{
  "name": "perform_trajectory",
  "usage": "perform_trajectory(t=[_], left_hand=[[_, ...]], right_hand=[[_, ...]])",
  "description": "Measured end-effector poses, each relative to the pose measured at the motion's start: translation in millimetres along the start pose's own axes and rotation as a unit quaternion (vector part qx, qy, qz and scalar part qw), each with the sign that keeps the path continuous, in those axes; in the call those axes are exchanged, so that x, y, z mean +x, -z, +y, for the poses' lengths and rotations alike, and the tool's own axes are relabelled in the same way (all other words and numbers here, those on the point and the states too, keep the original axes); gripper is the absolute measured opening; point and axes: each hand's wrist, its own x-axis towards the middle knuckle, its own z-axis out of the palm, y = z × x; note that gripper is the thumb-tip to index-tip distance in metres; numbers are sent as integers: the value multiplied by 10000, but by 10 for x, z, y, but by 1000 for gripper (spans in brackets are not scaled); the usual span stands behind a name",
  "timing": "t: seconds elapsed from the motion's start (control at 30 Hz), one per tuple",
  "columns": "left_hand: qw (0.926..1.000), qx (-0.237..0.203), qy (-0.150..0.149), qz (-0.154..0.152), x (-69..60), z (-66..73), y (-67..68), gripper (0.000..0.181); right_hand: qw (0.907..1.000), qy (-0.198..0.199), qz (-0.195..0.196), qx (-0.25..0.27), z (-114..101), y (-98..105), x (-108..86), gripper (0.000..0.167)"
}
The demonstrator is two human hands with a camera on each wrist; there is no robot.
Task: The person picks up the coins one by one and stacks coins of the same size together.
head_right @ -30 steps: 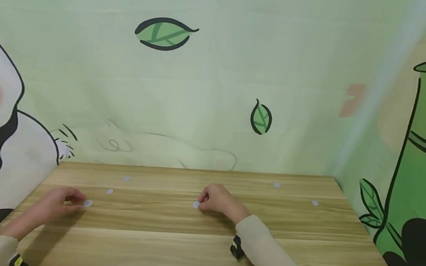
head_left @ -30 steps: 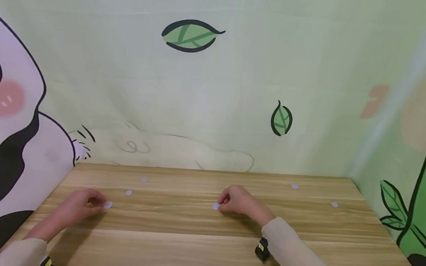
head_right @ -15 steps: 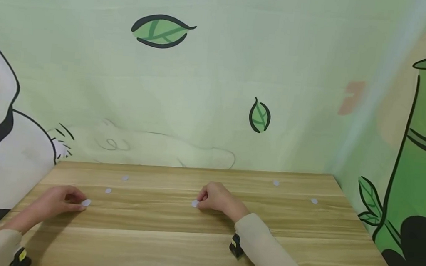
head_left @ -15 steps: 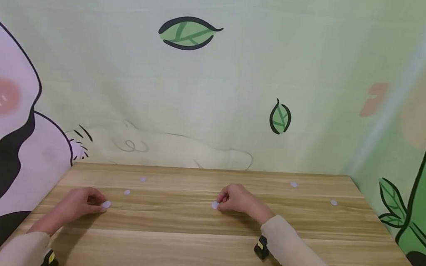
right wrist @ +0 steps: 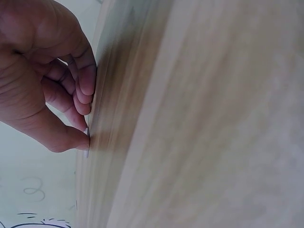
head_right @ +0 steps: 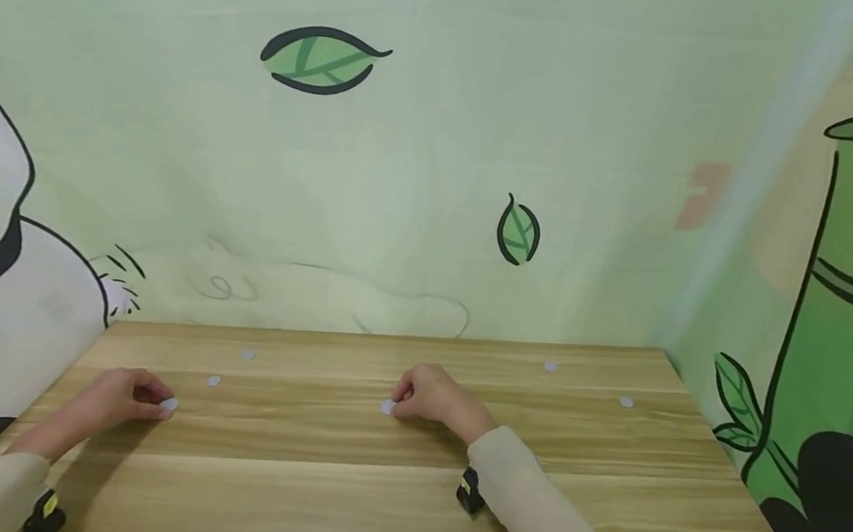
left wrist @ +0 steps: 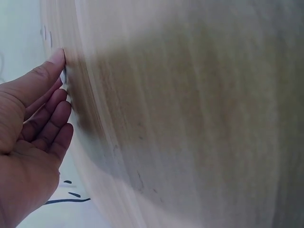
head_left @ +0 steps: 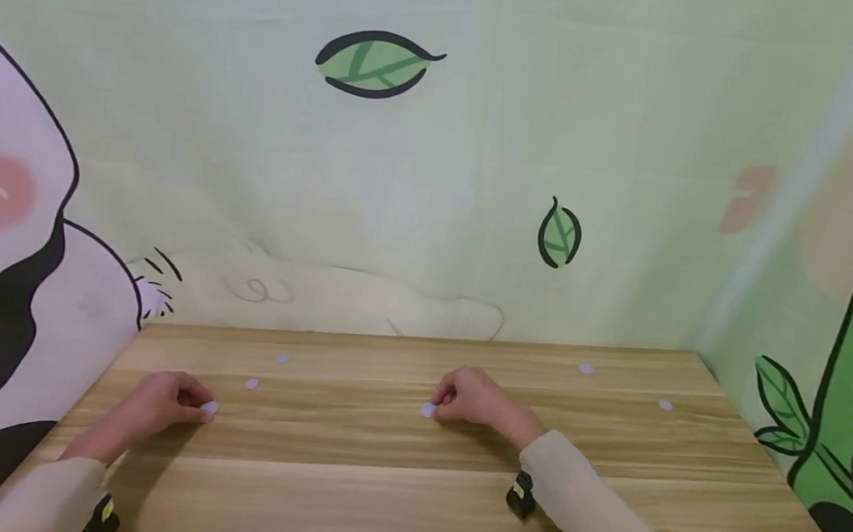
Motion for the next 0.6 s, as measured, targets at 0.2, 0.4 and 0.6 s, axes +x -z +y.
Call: perform_trajectory(t=[0.2,0.4,0.6], left_hand=[[10000,80,9,43,5,35,14,24],[9999,55,41,114,-24,30,9,22],[9998,70,-27,199,-27,-1,-12,20]], right_hand=[[10000,-21,28,46,5,-11,-1,10],[10000,21,-4,43,21,-35,12,9],[10000,-8,25,82,1,-28,6,10]])
